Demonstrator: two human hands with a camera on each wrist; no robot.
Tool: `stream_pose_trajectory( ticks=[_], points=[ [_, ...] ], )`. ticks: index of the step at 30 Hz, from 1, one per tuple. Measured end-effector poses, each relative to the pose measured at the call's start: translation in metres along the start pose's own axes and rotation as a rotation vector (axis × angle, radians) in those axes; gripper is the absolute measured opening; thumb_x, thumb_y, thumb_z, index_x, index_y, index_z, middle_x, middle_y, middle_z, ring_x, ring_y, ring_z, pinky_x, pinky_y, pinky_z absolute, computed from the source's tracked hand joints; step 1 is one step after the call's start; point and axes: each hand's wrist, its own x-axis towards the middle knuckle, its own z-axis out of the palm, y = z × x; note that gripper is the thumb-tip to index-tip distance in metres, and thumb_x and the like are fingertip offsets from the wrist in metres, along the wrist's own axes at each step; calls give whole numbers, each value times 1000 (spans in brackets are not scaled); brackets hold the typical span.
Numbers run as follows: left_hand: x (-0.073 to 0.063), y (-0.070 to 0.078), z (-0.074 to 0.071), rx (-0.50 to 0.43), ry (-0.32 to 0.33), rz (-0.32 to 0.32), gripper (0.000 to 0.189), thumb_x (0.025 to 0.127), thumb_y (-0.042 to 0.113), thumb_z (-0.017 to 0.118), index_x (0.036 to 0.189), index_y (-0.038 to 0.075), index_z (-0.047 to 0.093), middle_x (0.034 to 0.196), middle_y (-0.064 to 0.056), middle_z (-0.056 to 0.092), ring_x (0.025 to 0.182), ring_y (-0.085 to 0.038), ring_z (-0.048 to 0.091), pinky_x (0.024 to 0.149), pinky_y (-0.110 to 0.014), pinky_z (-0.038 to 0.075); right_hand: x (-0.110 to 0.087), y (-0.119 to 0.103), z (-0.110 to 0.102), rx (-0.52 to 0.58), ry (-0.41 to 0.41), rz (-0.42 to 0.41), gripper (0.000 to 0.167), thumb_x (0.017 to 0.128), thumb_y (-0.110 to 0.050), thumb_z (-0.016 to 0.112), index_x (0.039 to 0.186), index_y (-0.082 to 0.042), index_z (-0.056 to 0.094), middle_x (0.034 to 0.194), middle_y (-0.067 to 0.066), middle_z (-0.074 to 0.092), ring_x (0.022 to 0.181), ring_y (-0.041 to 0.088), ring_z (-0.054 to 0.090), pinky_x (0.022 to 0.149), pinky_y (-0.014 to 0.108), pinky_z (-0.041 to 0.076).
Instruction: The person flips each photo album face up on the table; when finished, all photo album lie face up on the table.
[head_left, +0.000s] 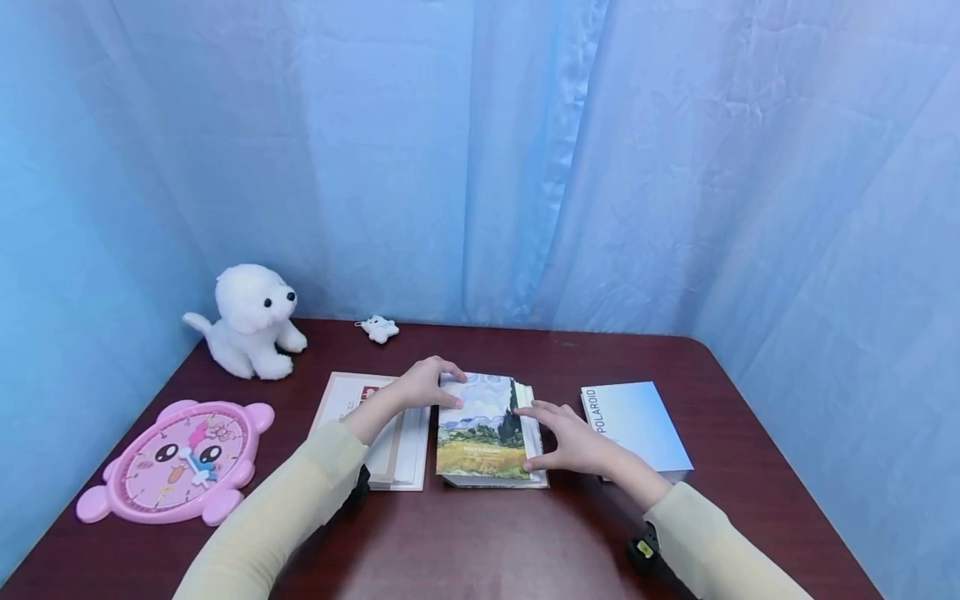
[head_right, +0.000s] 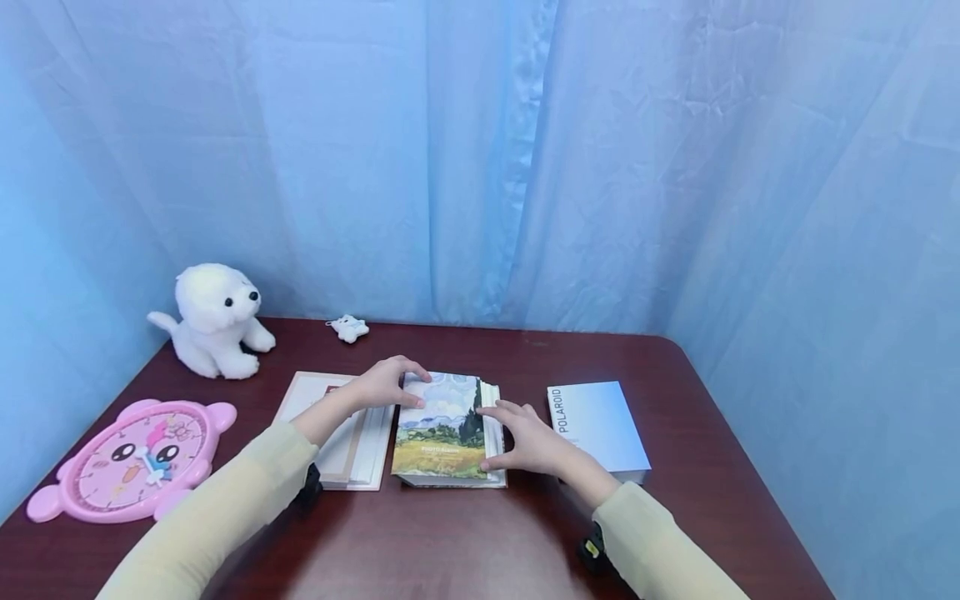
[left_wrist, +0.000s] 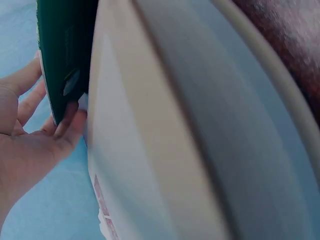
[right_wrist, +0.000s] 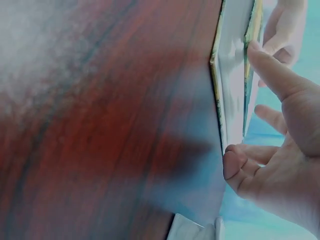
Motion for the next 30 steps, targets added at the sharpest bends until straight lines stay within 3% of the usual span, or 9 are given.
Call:
stream_pose_trajectory(
  ticks=[3,6,10,13,18,23,30],
  points=[
    [-1,2,1,12,22,-10,35,82,21,75,115,12,67,128,-10,56,114,-28,51,85,-41,45,-1,1,-3,-29,23,-17,80,75,-50,75,142,-21,43,148,19,34,134,41,31,98,61,35],
    [-2,5,4,62,61,5,36,83,21,73,116,10,65,126,-10,58,112,-28,53,86,-41,45,-3,4,-9,-59,56,-38,77,77,-47,75,142,-19,44,145,16,39,132,38,36,98,59,37],
    [-6,16,8,96,123,24,43,84,20,72,123,6,61,129,-13,55,124,-30,47,98,-44,42,-8,7,-21,-71,101,-53,73,78,-42,75,140,-15,47,140,9,47,130,32,42,102,56,35],
    [-9,27,12,83,148,27,47,85,20,72,127,6,57,133,-15,51,126,-31,44,99,-45,42,-14,9,-31,-67,128,-47,72,78,-43,74,139,-16,47,139,6,49,129,29,44,102,53,36],
    [-15,48,19,85,147,59,49,86,24,70,129,7,55,134,-14,50,126,-30,45,99,-45,42,-26,18,-47,-56,171,-29,74,79,-47,72,140,-16,46,143,11,44,131,33,41,97,54,41],
    [-18,68,29,80,116,90,53,87,29,68,133,7,52,138,-13,48,125,-28,47,99,-42,43,-38,30,-60,-46,204,-27,71,80,-37,75,140,-13,46,143,15,42,131,36,39,94,55,43],
    [-16,90,43,80,101,128,60,89,36,65,139,9,46,143,-8,45,133,-22,41,106,-38,37,-54,55,-73,-121,283,-18,67,79,-30,77,137,-12,49,139,12,48,128,33,43,96,56,40]
  ],
)
